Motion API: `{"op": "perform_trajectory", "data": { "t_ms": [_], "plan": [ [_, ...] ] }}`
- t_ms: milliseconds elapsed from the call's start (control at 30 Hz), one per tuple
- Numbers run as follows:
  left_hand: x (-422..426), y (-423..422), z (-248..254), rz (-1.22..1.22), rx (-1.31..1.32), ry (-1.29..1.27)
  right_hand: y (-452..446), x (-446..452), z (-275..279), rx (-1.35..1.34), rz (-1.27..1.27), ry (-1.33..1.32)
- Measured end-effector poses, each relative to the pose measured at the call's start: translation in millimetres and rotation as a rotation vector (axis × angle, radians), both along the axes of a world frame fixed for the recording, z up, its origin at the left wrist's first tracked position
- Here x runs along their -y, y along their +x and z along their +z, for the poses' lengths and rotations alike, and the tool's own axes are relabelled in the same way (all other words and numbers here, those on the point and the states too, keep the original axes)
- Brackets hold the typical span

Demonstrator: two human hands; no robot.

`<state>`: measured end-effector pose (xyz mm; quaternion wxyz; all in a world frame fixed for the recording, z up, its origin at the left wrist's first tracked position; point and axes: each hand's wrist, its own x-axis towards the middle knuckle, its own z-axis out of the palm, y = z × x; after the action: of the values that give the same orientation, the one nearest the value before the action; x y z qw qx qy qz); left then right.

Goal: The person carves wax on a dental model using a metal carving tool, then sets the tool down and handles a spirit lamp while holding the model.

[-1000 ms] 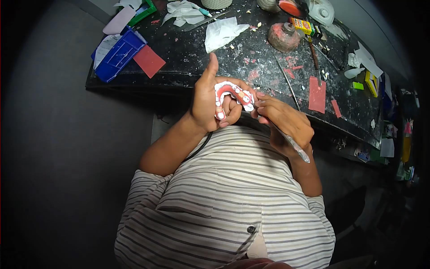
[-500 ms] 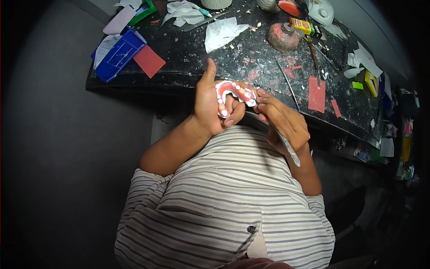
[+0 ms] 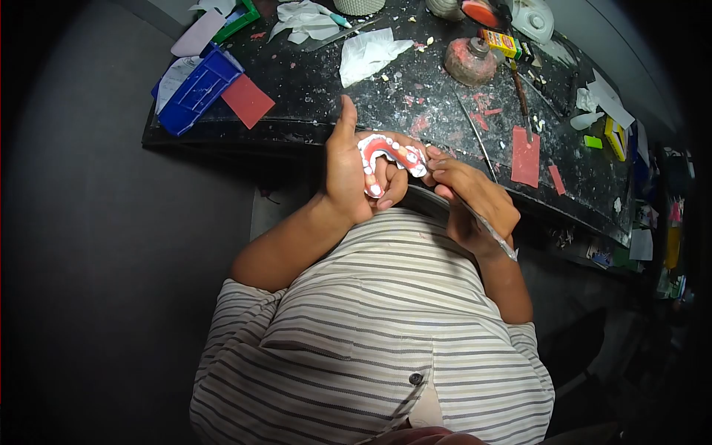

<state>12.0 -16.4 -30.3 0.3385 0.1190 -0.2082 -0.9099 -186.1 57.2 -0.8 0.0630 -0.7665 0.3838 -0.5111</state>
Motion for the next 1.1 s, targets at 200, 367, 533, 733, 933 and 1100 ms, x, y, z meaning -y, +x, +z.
{"op": "perform_trajectory", "data": {
  "t_ms": [200, 367, 533, 733, 933, 1100],
  "plan": [
    [-1.3, -2.8, 5.2, 0.015, 0.050, 0.005, 1.0, 2.7, -5.4, -0.011, -0.021, -0.049],
    [-1.1, -5.9, 6.2, 0.045, 0.083, -0.017, 1.5, 2.7, -11.7, -0.049, -0.073, -0.076],
    [-14.7, -17.5, 19.5, 0.074, 0.315, -0.072, 1.0, 4.2, -5.5, 0.030, -0.240, -0.125],
    [-17.1, -21.5, 22.4, 0.212, 0.248, -0.318, 5.9, 2.8, -16.0, 0.545, -0.084, 0.006],
    [-23.0, -23.6, 29.5, 0.301, 0.265, -0.435, -3.6, 2.3, -14.1, 0.528, -0.037, -0.038],
    [-22.5, -20.6, 30.1, 0.276, 0.253, -0.418, -1.8, -1.1, 5.0, 0.240, -0.037, -0.065]
  ]
}}
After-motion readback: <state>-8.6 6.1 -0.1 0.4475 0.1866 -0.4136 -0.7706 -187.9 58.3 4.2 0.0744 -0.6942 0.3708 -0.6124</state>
